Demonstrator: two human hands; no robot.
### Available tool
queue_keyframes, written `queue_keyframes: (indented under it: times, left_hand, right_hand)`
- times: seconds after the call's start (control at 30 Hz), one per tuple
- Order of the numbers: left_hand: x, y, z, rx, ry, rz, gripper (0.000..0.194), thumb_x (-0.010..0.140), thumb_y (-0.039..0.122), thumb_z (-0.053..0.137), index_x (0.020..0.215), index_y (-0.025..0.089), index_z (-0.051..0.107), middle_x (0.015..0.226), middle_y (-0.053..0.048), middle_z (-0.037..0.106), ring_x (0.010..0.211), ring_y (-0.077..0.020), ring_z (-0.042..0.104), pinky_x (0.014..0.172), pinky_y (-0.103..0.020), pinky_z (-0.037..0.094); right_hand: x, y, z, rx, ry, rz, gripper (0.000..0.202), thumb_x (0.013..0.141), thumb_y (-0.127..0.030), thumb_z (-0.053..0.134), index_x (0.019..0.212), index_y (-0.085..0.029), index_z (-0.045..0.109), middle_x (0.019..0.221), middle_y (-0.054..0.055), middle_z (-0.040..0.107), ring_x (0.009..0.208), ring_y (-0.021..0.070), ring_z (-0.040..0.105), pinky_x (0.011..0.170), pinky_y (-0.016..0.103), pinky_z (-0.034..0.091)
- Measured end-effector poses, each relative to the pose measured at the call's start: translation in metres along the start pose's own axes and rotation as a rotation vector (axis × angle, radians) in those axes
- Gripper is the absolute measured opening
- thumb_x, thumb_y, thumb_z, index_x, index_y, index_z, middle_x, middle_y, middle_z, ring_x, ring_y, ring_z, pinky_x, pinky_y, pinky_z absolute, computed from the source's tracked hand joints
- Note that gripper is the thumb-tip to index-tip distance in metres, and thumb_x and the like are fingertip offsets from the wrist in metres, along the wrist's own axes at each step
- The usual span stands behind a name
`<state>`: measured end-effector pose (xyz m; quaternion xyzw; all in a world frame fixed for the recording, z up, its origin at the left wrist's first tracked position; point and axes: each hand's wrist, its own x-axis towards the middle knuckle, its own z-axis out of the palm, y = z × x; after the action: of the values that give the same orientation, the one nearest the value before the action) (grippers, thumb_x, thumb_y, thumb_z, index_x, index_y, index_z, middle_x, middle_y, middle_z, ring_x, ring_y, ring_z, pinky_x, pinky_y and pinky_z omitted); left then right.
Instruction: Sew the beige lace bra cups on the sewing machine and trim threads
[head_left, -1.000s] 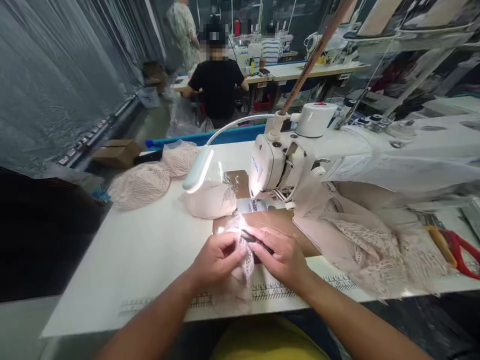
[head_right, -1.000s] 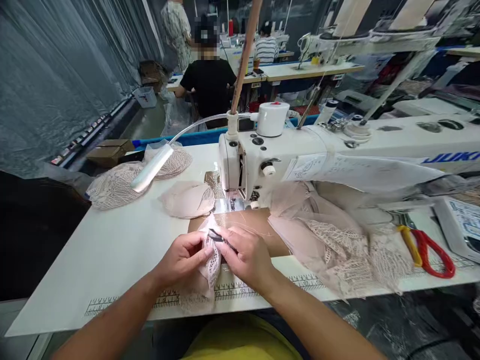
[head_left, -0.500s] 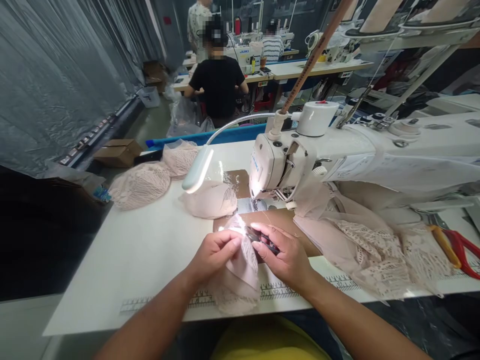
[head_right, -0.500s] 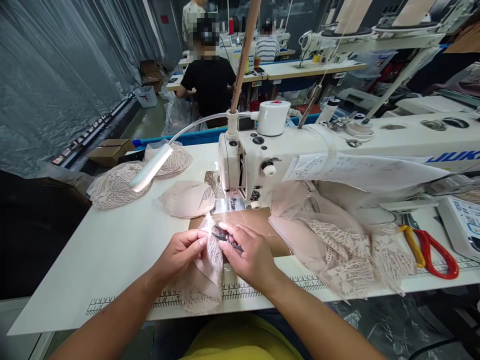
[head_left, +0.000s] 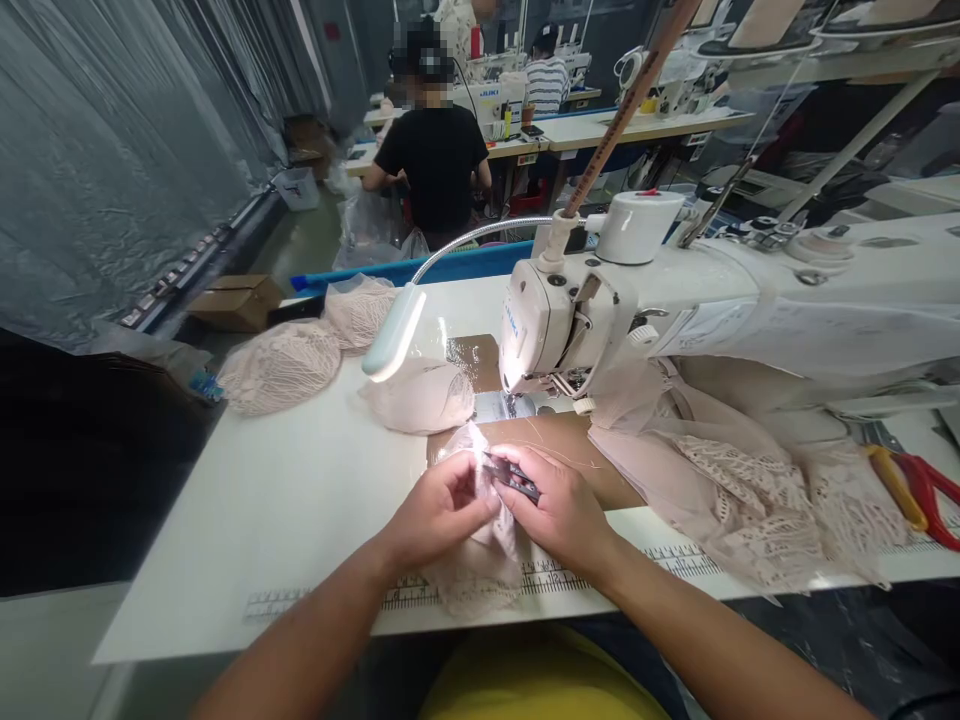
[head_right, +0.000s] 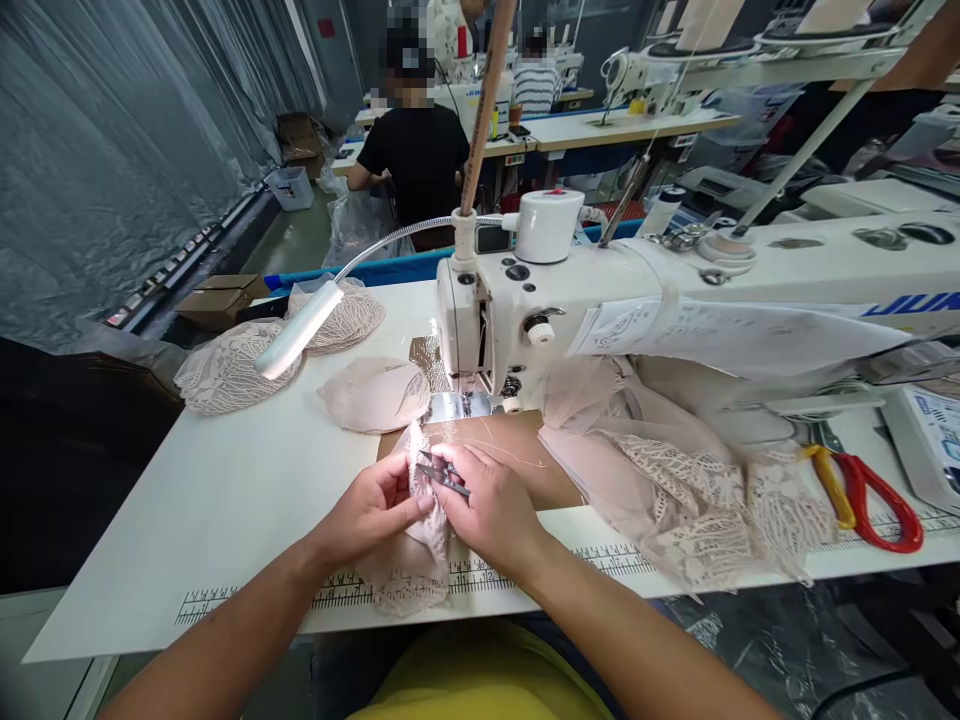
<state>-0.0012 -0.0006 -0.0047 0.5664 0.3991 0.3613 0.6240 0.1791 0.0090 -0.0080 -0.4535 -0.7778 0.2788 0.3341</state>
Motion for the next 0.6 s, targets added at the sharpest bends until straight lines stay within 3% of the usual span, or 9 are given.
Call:
queue_keyframes:
  times: [0.2, 0.4, 0.5, 0.6]
  left_hand:
    - [0.0, 0.003, -0.004, 0.064, 0.047, 0.003, 0.019, 0.089, 0.031, 0.053, 0.081, 0.015, 0.059, 0.078, -0.002, 0.055, 0.074, -0.0139, 0.05, 0.071, -0.025, 0.042]
    - [-0.002, 0.01, -0.004, 0.03, 0.142, 0.002, 0.018, 0.089, 0.029, 0.049, 0.086, 0.015, 0.06, 0.087, -0.004, 0.059, 0.082, -0.0176, 0.053, 0.077, -0.027, 0.044]
    - [-0.004, 0.015, -0.003, 0.123, 0.139, -0.003, 0.022, 0.089, 0.032, 0.047, 0.083, 0.015, 0.06, 0.083, -0.004, 0.059, 0.076, -0.0173, 0.053, 0.072, -0.027, 0.045]
    - [-0.009, 0.018, -0.002, 0.32, 0.059, 0.019, 0.029, 0.09, 0.037, 0.044, 0.087, 0.017, 0.064, 0.085, -0.005, 0.063, 0.079, -0.0202, 0.055, 0.077, -0.031, 0.047]
  right_hand:
    - [0.0, -0.001, -0.004, -0.05, -0.019, 0.052, 0.023, 0.086, -0.027, 0.053, 0.108, -0.02, 0.058, 0.097, 0.004, 0.067, 0.088, 0.0191, 0.063, 0.073, 0.029, 0.05]
    - [0.001, 0.004, -0.006, -0.014, 0.008, 0.043, 0.012, 0.087, -0.027, 0.054, 0.095, -0.02, 0.06, 0.079, 0.001, 0.066, 0.07, 0.016, 0.061, 0.063, 0.026, 0.048]
    - [0.002, 0.002, -0.008, 0.071, 0.068, -0.082, 0.014, 0.087, -0.025, 0.051, 0.095, -0.02, 0.062, 0.083, 0.004, 0.066, 0.074, 0.0166, 0.062, 0.067, 0.026, 0.05]
    - [0.003, -0.007, -0.011, 0.159, 0.03, -0.28, 0.024, 0.085, -0.023, 0.05, 0.106, -0.022, 0.063, 0.108, 0.008, 0.064, 0.098, 0.0187, 0.061, 0.084, 0.029, 0.05]
